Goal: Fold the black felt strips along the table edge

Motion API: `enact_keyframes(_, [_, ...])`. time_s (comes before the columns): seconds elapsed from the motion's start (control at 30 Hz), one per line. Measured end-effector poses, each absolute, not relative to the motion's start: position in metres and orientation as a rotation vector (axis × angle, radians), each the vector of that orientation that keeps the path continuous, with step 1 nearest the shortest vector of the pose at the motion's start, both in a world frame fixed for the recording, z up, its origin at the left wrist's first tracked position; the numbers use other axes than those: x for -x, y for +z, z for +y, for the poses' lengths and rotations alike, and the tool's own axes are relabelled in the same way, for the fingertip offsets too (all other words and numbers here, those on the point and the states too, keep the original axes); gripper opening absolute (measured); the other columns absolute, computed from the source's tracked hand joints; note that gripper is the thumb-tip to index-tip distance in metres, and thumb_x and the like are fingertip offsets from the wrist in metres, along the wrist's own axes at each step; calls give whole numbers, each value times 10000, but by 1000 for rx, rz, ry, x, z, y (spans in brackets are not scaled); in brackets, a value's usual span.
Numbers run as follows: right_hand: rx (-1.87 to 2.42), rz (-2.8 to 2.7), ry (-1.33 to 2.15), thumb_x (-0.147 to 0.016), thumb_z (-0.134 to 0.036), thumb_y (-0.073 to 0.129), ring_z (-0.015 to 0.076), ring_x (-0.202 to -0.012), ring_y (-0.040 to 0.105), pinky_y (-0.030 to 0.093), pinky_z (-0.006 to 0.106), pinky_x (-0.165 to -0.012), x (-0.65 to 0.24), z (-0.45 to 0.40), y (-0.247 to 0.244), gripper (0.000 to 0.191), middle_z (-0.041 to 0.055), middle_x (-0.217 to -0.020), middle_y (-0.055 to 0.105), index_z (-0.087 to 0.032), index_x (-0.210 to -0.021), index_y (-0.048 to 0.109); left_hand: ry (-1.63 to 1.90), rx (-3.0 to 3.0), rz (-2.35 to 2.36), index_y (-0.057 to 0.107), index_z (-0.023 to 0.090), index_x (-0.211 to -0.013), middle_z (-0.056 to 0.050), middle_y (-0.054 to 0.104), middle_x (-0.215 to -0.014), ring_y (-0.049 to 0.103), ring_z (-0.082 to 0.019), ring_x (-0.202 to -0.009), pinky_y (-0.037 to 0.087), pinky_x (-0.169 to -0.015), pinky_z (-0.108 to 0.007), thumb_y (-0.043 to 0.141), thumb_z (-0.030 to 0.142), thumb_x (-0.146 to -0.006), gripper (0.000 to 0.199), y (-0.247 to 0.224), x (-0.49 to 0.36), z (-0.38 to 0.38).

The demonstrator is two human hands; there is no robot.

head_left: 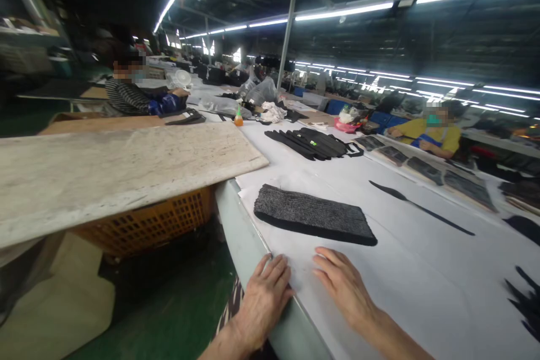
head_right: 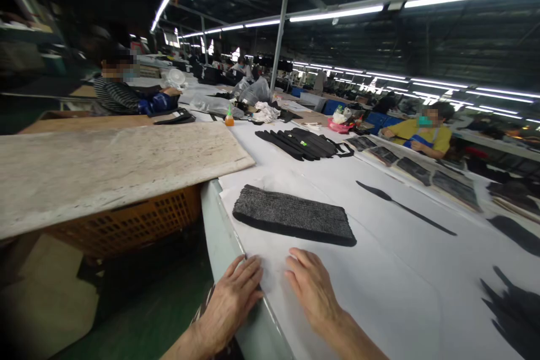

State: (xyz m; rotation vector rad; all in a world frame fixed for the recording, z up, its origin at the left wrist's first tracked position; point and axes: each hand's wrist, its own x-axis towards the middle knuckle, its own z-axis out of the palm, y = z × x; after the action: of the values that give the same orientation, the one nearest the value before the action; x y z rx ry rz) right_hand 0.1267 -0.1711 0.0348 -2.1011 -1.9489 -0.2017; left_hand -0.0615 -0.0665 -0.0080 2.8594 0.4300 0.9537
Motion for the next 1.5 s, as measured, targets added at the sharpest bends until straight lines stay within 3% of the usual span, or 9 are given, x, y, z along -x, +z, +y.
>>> enact_keyframes(0.13, [2087,-1951,-321,-837,-100,580,196,-986,565,450,317,-886,-106,-109,43,163,49,-1109,609,-203,-953,630,962,-2910,453,612,145,-1104,-103,672,-1125,612,-253,-1082,501,-954,-462,444,352,-932,318,-6,60,-68])
enact_keyframes(0.27, [2151,-1957,-363,-842,-204,637,205,-909,556,446,344,-827,-88,-63,38,62,34,-963,614,-202,-901,616,1062,-2955,445,612,134,-1096,-99,678,-1110,621,-250,-1052,510,-922,-430,419,392,-936,360,-12,59,-67])
enact_keyframes(0.43, [2181,-1914,-392,-822,-282,675,221,-887,550,459,359,-789,-72,-34,32,136,45,-912,589,-189,-893,605,1261,-2813,426,634,158,-980,-80,697,-972,637,-239,-958,501,-916,-429,358,397,-947,366,-25,52,-63])
enact_keyframes(0.57, [2204,-1956,-390,-876,-197,582,230,-888,561,475,360,-775,-70,-27,31,43,64,-910,598,-177,-891,616,1155,-2729,435,613,172,-852,-62,672,-894,625,-232,-931,488,-940,-459,367,315,-942,298,-20,50,-64])
enact_keyframes(0.73, [2214,-2026,-375,-856,-3,468,199,-878,573,466,304,-732,-78,-31,32,245,54,-907,617,-182,-867,634,1011,-2693,404,598,174,-844,-61,663,-948,620,-220,-927,499,-937,-428,433,233,-913,188,-3,54,-63])
enact_keyframes(0.97, [2191,-2019,-142,-904,-116,502,136,-815,579,412,234,-674,-106,-38,44,181,1,-830,623,-192,-795,625,922,-2720,449,576,166,-767,-50,646,-868,618,-212,-860,528,-849,-412,502,174,-871,128,3,54,-64])
enact_keyframes(1.2, [2160,-2207,-209,-801,-6,525,198,-897,551,401,278,-737,-109,-60,52,205,50,-909,600,-179,-885,597,934,-2761,441,576,158,-743,-48,644,-792,599,-210,-725,541,-709,-389,510,139,-849,126,8,50,-60])
enact_keyframes(1.33, [2307,-2040,-26,-881,-52,462,161,-842,579,384,245,-658,-102,-62,48,208,31,-868,612,-182,-816,611,997,-2820,390,618,131,-869,-92,673,-921,623,-240,-885,517,-859,-410,456,92,-848,167,11,44,-50])
enact_keyframes(1.5, [2309,-1939,130,-906,-105,461,122,-757,578,344,232,-614,-105,-61,56,239,4,-826,622,-186,-749,621,844,-2955,471,594,72,-1088,-143,635,-1150,577,-261,-1085,455,-982,-404,423,-9,-775,366,17,33,-28])
